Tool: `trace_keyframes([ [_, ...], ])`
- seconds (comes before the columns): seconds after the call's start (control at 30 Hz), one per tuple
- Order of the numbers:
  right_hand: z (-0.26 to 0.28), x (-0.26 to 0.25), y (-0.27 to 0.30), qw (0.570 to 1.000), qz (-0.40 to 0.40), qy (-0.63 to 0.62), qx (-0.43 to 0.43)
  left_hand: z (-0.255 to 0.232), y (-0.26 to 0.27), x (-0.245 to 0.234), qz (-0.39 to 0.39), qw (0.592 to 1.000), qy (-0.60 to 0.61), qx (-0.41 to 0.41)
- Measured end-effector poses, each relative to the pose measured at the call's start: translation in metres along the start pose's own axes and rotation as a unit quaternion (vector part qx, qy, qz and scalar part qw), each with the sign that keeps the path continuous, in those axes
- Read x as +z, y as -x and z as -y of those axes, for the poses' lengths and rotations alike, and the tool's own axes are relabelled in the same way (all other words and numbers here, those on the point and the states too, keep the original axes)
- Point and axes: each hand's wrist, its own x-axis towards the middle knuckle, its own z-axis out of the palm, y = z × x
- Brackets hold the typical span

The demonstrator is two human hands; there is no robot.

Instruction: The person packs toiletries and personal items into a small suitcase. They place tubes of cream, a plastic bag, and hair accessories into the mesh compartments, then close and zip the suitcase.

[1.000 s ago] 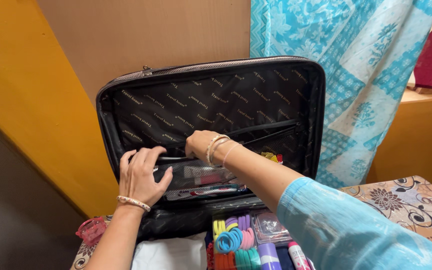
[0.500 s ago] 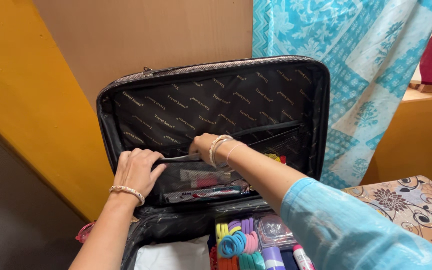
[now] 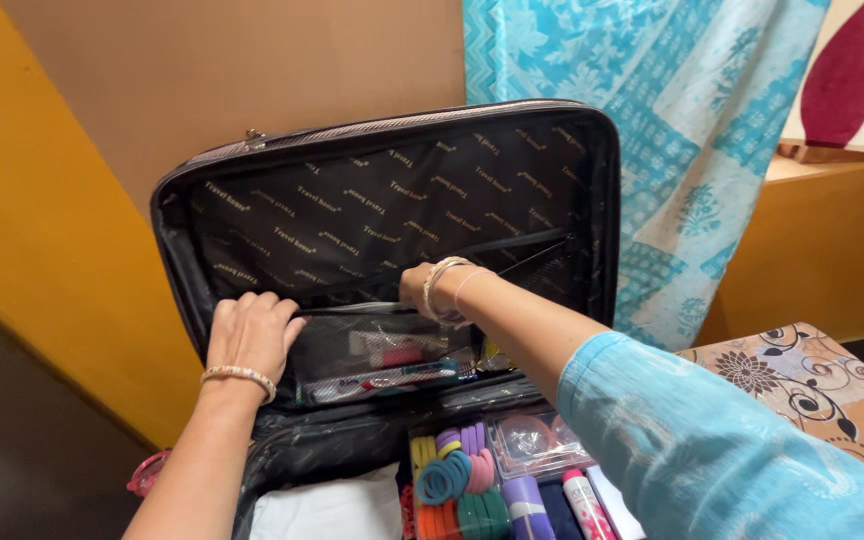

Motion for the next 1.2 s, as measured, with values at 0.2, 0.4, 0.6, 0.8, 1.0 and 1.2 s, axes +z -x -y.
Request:
trace_keyframes([
  [0.2, 0.003, 0.01, 0.01, 0.984, -0.17, -0.05, -0.03, -0.011, 0.009, -0.005, -0.146, 0.987, 0.049, -0.036],
  [0.4, -0.001, 0.018, 0.01, 0.95, -0.306, 0.002, -0.054, -0.031, 0.01, -0.009, -0.168, 0.978, 0.118, 0.041],
  [0.6, -0.005, 0.042, 0.017, 0.896, -0.428, -0.01, -0.118, -0.053, 0.0, -0.01, -0.149, 0.985, 0.078, -0.041],
  [0.8, -0.002, 0.053, 0.031, 0.859, -0.506, 0.012, -0.085, -0.066, 0.004, -0.023, -0.158, 0.983, 0.071, -0.065],
  [1.0, 0.005, 0.062, 0.067, 0.849, -0.523, -0.007, -0.076, -0.11, 0.01, -0.042, -0.199, 0.968, 0.147, -0.049],
  [1.2, 0.01, 0.087, 0.109, 0.817, -0.564, -0.111, -0.05, -0.184, 0.015, -0.056, -0.173, 0.951, 0.251, -0.057],
])
